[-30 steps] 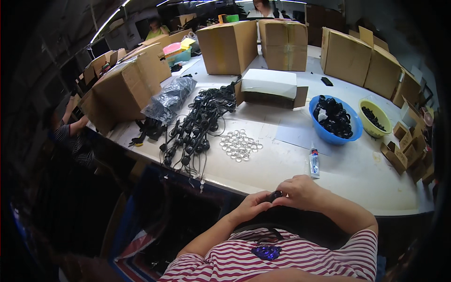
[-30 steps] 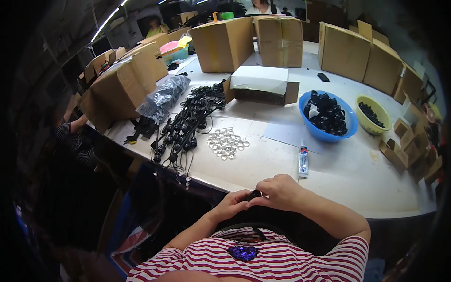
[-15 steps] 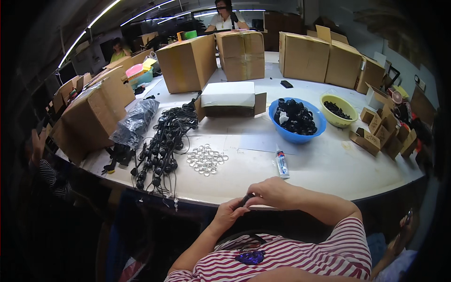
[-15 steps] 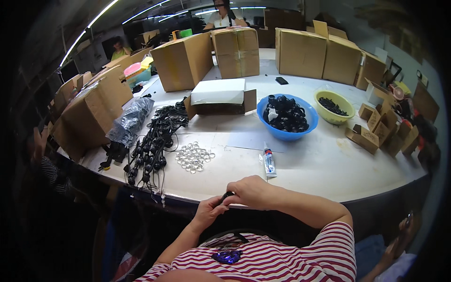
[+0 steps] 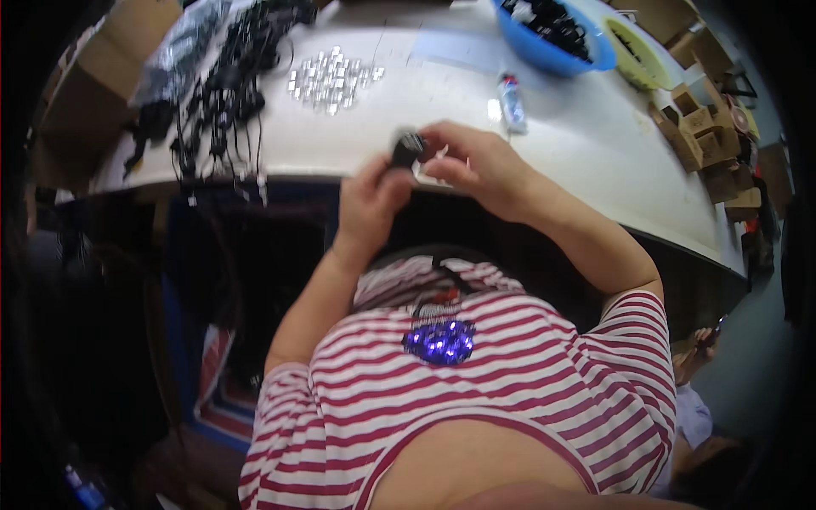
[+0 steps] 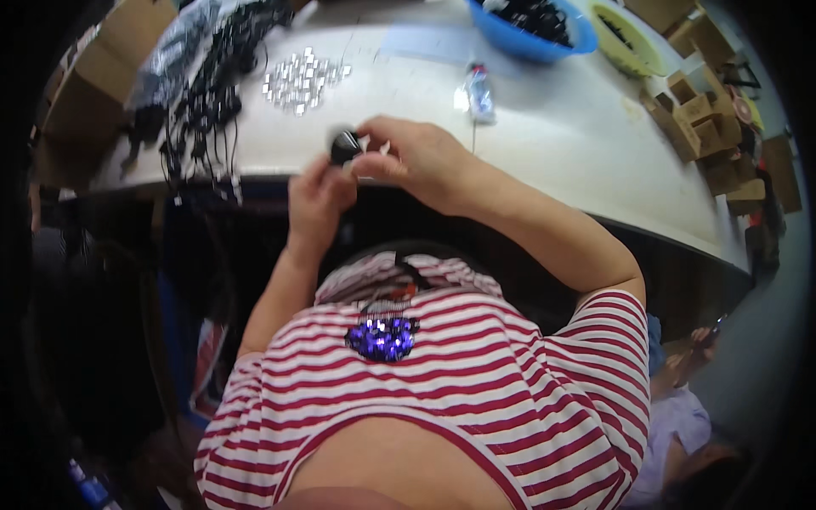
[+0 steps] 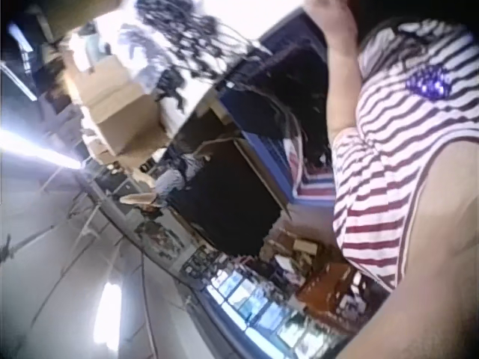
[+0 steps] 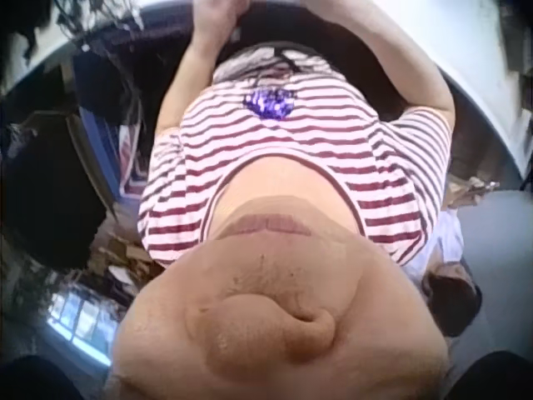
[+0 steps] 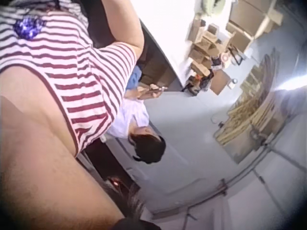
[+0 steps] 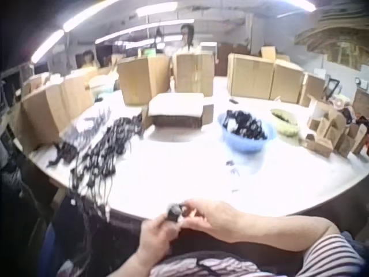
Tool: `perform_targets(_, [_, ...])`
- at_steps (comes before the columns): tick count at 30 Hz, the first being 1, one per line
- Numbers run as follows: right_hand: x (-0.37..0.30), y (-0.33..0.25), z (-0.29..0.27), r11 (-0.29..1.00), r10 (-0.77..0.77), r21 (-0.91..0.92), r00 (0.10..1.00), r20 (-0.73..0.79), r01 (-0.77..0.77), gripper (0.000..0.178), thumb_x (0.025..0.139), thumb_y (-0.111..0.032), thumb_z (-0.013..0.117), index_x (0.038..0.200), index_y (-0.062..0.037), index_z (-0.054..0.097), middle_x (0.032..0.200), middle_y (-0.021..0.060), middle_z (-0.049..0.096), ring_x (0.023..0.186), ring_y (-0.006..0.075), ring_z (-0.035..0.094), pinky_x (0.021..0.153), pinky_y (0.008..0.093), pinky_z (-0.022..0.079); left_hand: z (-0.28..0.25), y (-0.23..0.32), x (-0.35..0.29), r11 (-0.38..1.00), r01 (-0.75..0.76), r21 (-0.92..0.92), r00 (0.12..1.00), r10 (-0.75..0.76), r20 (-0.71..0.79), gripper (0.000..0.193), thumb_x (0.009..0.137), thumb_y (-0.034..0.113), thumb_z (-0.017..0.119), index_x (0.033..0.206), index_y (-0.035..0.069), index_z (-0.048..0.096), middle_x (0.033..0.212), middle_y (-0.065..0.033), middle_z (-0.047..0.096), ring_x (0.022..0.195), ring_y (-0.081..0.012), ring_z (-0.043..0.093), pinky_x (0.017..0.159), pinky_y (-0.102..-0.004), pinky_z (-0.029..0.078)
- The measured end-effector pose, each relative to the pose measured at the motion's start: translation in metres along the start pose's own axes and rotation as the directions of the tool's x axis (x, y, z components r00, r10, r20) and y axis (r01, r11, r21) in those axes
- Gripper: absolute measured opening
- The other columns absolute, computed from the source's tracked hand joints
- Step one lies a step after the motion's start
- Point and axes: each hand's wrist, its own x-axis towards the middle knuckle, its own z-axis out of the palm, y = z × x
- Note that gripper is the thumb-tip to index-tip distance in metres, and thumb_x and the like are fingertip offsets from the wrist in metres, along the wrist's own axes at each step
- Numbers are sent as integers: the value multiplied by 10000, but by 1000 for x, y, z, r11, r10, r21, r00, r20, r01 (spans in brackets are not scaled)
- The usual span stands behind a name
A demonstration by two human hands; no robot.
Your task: The person assembles small electronic devices by inserting LED bulbs into black cylindrical housings and applying glue from a tube. They handle multiple units one by one, placing the finished items into a blue bowl on the table.
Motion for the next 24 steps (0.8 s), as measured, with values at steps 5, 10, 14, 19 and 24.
perform_targets(5, [-24, 44, 68, 982, 31, 173, 967, 253, -77, 361, 919, -220, 434, 1217, -17, 408, 1048, 109, 556, 936, 182, 543, 872, 293, 407, -4, 22, 7, 720, -73, -690, 990, 137, 38, 471, 913, 326, 437, 1238, -3, 354, 685, 18, 388, 545, -62, 317, 523, -203, 305])
perform_targets(10, [-41, 41, 91, 930, 110, 324, 972, 206, -174, 264, 922, -224, 422, 883, -7, 567, 695, 47, 543, 668, 113, 512, 629, 253, 428, -7, 11, 13, 731, -172, -660, 984, 162, -76, 402, 917, 302, 438, 1216, 42, 373, 688, 11, 401, 561, -68, 346, 528, -208, 323])
perform_targets(14, [-56, 32, 71, 915, 136, 374, 989, 60, -149, 231, 879, -226, 481, 829, -30, 594, 595, 50, 532, 556, 109, 511, 539, 250, 428, 0, 20, 14, 680, -164, -715, 986, 138, -94, 371, 936, 325, 397, 1202, 65, 384, 818, -55, 534, 661, -116, 476, 605, -245, 413])
perform_targets(19, [-79, -34, -20, 678, 176, 709, 980, 96, -192, 225, 888, -166, 487, 917, 38, 579, 549, 31, 503, 430, 64, 431, 389, 188, 316, -16, 22, 11, 789, -116, -604, 993, 104, -55, 512, 926, 387, 395, 1293, 39, 317, 1041, -98, 555, 805, -138, 505, 744, -264, 425])
perform_targets(24, [-89, -75, -151, 784, -191, 543, 949, -249, 300, 276, 907, -200, 411, 973, 43, 526, 593, 22, 486, 442, 64, 419, 374, 182, 331, -19, 10, -3, 817, -22, -576, 993, 84, 81, 423, 941, 256, 409, 1290, 25, 342, 942, -46, 512, 753, -110, 454, 709, -252, 384])
